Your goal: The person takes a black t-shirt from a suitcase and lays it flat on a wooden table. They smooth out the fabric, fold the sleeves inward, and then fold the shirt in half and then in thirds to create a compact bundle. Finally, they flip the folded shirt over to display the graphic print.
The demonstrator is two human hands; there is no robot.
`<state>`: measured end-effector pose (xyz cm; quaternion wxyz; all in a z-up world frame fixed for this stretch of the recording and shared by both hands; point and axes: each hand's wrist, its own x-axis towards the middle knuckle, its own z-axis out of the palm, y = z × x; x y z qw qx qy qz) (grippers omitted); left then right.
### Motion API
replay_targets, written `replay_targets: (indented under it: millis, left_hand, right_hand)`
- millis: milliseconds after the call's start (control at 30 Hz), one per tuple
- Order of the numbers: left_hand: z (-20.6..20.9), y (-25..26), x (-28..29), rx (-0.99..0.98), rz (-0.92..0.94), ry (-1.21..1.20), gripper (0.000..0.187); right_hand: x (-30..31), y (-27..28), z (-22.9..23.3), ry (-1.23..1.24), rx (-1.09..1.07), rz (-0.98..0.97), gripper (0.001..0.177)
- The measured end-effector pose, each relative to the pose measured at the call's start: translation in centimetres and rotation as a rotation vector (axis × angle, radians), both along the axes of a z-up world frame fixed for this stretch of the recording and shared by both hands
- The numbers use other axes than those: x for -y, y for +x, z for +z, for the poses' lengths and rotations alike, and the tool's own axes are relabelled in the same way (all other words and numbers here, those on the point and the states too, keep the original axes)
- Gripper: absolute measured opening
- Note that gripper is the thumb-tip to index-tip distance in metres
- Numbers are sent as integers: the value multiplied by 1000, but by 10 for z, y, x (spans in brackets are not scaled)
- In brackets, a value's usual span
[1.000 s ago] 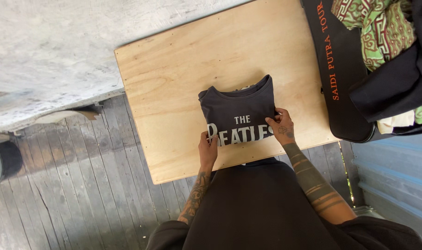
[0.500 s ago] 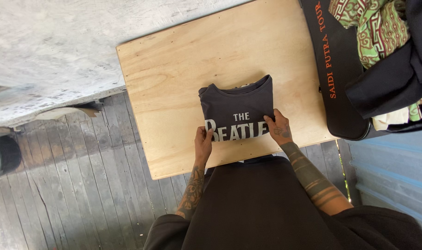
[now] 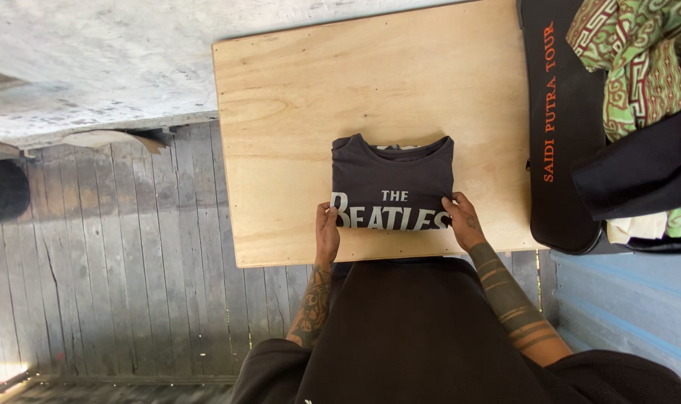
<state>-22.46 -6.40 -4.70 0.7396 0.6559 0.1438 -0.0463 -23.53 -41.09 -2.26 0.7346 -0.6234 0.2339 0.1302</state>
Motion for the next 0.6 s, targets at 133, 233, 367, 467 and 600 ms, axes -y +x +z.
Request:
replay_targets:
  millis: [133, 233, 367, 467, 600]
  left_hand:
    - [0, -9, 2, 44, 15, 91, 14]
    - [20, -4, -8, 11, -61, 368, 14]
    - [52, 46, -20, 71, -28, 478, 33]
    - [54, 97, -25, 210, -110, 486, 38]
    - [31, 147, -13, 153, -182, 376, 38]
  right_hand:
    - [5, -10, 1, -171, -29, 59, 30]
    - [7, 3, 17, -348, -49, 115, 30]
    - [-10, 33, 64, -897, 389, -16, 37]
    - [-46, 80, 92, -1020, 584, 157, 29]
    - [-111, 136, 91, -930, 696, 470, 28]
